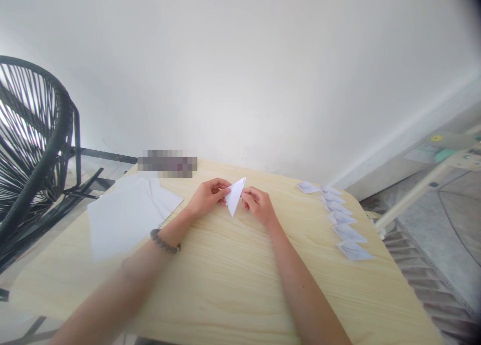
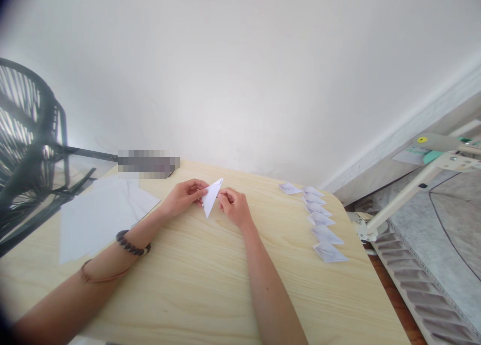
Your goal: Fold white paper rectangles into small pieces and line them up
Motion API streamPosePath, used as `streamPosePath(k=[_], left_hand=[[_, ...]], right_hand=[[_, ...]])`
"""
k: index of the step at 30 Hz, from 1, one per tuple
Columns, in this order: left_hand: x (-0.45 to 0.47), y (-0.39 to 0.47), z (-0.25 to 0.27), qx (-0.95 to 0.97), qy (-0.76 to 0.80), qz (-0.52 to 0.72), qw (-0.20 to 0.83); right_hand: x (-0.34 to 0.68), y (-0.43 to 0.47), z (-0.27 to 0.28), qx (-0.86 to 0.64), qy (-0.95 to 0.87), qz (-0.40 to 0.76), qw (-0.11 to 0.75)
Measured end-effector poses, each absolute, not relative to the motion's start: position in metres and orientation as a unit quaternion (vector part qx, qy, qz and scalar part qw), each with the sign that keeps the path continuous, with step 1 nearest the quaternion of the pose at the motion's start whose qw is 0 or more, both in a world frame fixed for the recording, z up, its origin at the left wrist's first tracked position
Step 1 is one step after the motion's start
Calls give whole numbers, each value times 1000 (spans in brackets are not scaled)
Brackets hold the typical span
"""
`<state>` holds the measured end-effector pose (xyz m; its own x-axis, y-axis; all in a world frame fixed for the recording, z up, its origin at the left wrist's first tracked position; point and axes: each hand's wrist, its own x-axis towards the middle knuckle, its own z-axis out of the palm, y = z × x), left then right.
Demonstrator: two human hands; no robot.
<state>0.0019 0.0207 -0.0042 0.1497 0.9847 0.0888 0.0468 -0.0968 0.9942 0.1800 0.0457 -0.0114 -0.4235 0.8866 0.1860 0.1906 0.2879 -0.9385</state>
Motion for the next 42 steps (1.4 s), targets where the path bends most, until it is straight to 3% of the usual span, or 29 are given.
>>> streamPosePath(k=[13, 22, 42], left_hand=[[2, 21, -4, 582, 450, 465, 493], [3, 18, -3, 594, 434, 445, 510], [4, 20, -1, 506, 458, 480, 551]], right_hand=[[180, 46, -15, -390, -729, 432, 362], [177, 48, -17, -428, -767, 331, 344], [177, 45, -12, -420, -761, 332, 367]])
